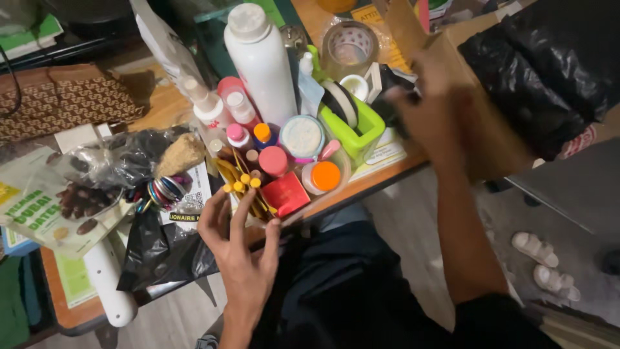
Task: The person organizes various small items on a cluttered table, including bottles, containers, and plastic bags. They pick up, inspect, and rearrange items such as a pink bottle, a metal bowl, and a green plastic holder, placing them into a more orderly arrangement.
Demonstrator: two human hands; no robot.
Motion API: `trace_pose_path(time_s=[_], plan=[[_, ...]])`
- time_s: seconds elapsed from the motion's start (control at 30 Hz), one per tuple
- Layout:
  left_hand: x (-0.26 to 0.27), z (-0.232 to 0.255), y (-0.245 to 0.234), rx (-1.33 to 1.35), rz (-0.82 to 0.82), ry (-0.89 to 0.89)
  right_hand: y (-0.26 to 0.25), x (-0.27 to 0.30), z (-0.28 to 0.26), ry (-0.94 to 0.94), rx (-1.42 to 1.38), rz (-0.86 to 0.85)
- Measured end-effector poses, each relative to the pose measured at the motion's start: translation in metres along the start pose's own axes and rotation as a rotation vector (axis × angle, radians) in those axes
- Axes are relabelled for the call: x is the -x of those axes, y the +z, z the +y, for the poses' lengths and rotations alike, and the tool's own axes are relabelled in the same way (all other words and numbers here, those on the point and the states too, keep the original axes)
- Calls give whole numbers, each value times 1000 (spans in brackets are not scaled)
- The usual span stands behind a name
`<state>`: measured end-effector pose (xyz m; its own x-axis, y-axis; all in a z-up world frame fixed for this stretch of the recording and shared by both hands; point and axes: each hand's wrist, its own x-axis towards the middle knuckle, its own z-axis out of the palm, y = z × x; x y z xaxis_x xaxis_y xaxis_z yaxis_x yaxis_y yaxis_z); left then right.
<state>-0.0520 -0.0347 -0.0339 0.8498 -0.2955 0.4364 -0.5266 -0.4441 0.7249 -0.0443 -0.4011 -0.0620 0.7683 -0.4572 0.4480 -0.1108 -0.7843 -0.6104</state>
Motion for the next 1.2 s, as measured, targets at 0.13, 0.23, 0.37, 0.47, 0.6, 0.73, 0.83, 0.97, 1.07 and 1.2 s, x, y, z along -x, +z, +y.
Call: trace_pose_path(time_s=[0.13, 0.23, 0.37, 0.47, 0.6, 0.73, 0.83, 0.97, 1.07, 1.2], plan=[[1, -1, 1, 71, -4, -81, 23, 5, 11, -180, 367, -47], [5, -4, -1, 70, 20, -86, 29, 10, 16, -84, 238, -7], [7, -12, -4, 38, 57, -64, 12, 10, 11, 279, 67, 0], [11, -17, -6, 25, 137, -8, -16, 12, -8, 155, 2, 127], [11, -17, -13, 15, 302, 69, -63, 27, -64, -42, -185, 282], [-7, 1, -23, 480, 207, 158, -68, 26, -146, 399, -589, 197], [-18, 18, -45, 969, 71, 143, -40, 19, -213, -123, -590, -440], [-26, 21, -69, 856, 231, 77, 22, 21, -289, -831, -463, -726], [-26, -12, -82, 830, 439, -156, 43, 23, -315, -1037, -311, -790], [-17, -57, -80, 544, 464, -322, 49, -22, -326, -1019, -146, -563]])
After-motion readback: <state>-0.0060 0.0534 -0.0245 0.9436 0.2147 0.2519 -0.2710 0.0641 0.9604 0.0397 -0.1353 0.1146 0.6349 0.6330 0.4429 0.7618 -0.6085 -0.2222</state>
